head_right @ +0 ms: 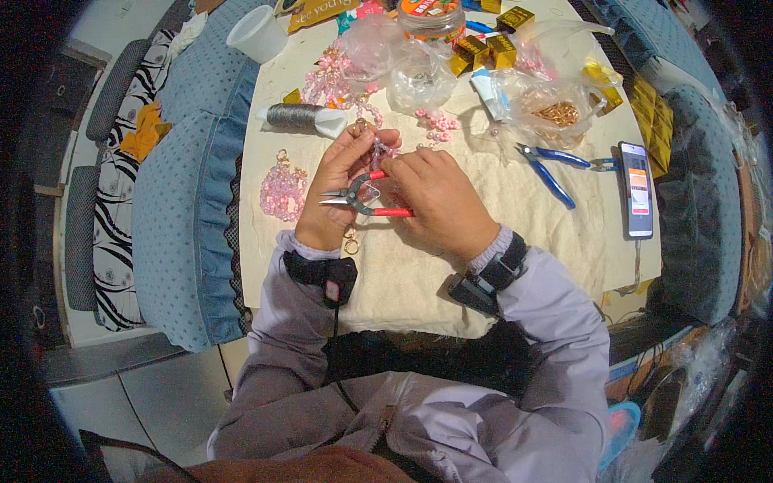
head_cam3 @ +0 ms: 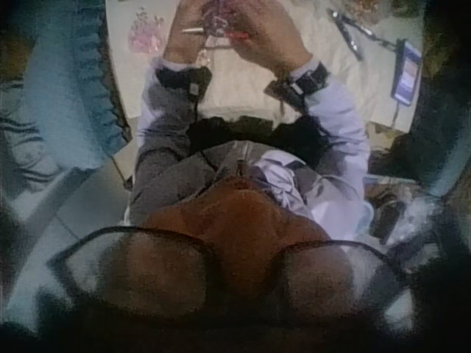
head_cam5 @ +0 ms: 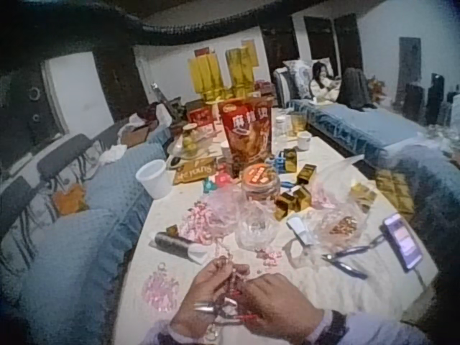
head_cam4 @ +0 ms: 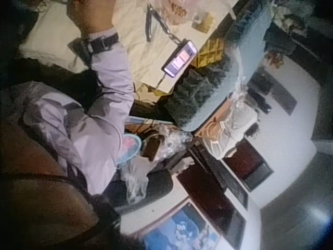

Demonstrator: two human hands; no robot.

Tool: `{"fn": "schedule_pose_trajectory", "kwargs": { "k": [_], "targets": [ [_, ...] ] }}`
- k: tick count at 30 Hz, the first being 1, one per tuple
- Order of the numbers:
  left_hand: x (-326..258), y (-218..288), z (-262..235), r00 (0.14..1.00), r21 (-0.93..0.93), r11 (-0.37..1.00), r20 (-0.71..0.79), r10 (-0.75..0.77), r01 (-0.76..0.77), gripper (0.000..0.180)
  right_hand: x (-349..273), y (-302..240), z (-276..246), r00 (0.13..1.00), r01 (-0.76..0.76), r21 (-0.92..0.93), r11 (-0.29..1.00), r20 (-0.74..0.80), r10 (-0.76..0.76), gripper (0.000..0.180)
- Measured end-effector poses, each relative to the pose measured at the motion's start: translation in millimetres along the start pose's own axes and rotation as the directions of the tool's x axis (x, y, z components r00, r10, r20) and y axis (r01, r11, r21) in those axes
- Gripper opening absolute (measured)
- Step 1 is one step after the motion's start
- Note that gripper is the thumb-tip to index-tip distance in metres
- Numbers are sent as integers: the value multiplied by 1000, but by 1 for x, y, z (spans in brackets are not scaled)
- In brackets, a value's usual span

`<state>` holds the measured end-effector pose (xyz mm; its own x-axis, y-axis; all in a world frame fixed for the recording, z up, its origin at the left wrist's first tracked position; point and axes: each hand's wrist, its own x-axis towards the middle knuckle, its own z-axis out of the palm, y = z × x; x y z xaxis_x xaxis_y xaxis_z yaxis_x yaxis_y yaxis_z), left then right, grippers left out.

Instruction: The person assembles a beaded keychain by threading pink and clear beads onto a wire and using pliers to close jump rings. They attach a metal ring to the finished beaded strand and place the completed keychain on the table.

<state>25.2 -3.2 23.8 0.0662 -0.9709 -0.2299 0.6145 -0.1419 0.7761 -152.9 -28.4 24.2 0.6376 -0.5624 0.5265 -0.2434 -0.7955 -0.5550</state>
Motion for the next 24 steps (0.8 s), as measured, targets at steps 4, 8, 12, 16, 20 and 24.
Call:
{"fn": "schedule_pose_trajectory", "kwargs": {
  "k": [4, 8, 12, 16, 20, 24],
  "targets": [
    [-1, 4, 0, 1000, -50, 999, 10, 7, -7, 19, -2, 2, 1, 997, -75, 146, 986, 1, 76, 41],
    [1, 10, -7, 1000, -60, 998, -22, 2, -4, 20, -3, 10, -8, 945, -326, 463, 824, 141, 295, 43],
    [3, 16, -19, 996, -108, 991, 33, 79, -75, 17, -4, 17, -31, 733, -671, 657, 344, 517, 441, 40],
    [3, 19, -25, 996, -137, 988, 46, 73, -66, 15, -3, 20, -41, 678, -735, 592, 331, 629, 380, 45],
    [1, 20, -24, 995, -135, 989, 71, 64, -54, 16, -3, 19, -39, 642, -765, 544, 344, 686, 343, 58],
    [-1, 21, -21, 996, -127, 991, 68, 50, -42, 16, -2, 20, -39, 620, -779, 505, 372, 710, 334, 57]
  ]
}}
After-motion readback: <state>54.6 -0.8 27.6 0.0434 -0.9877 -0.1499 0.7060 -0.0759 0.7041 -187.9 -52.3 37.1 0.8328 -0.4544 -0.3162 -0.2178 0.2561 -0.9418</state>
